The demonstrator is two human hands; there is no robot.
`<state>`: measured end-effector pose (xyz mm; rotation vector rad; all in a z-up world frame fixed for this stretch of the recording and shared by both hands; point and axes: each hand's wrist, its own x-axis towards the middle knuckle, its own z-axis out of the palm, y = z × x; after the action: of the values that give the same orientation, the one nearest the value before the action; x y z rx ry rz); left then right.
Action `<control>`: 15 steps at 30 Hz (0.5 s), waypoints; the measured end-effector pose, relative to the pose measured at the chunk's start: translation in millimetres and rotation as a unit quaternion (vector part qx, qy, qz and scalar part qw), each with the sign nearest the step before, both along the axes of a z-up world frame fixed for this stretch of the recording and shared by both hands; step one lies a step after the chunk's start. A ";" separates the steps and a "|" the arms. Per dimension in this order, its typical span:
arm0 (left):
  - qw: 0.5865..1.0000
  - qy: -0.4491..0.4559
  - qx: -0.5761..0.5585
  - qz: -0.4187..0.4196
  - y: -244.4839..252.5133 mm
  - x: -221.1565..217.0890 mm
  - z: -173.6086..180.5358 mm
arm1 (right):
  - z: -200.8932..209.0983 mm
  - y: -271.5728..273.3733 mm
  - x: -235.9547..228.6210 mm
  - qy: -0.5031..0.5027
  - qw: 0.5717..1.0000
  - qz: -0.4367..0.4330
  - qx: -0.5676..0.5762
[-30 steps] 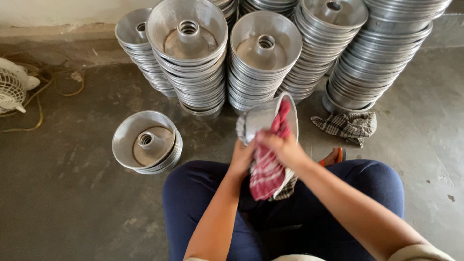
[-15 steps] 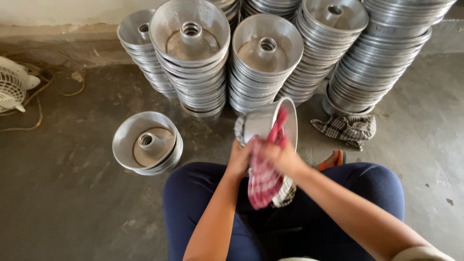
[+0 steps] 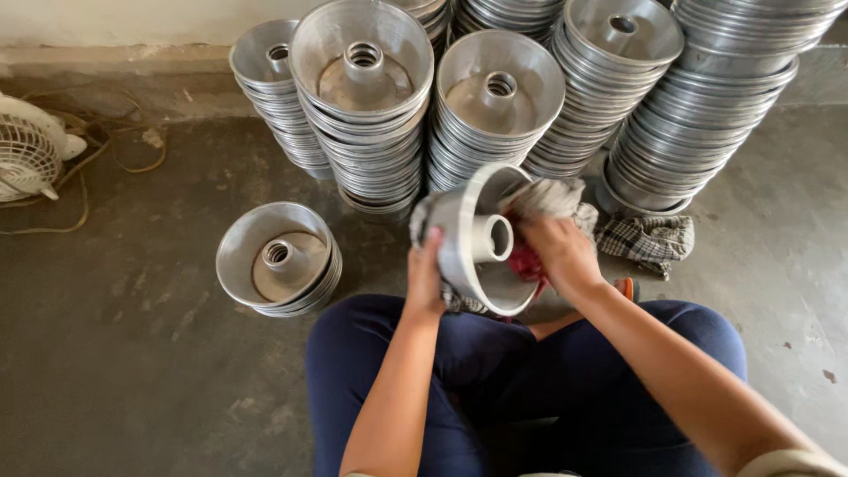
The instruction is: The person sits on the floor and wipes the inside and outside of metal funnel-shaped parts using a cloth. They handle the parts one by one, rotating them to clean all surfaces, and place them back into a stack.
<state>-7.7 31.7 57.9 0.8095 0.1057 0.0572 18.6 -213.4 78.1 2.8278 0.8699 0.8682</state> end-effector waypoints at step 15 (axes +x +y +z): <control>0.966 0.017 -0.206 0.157 9.7 12.7 -19.8 | 92.7 88.7 21.9 0.436 0.638 0.010 0.635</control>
<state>5.1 41.4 38.1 0.3712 0.2694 0.3103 40.6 -124.6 170.9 4.6524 0.1453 -0.2621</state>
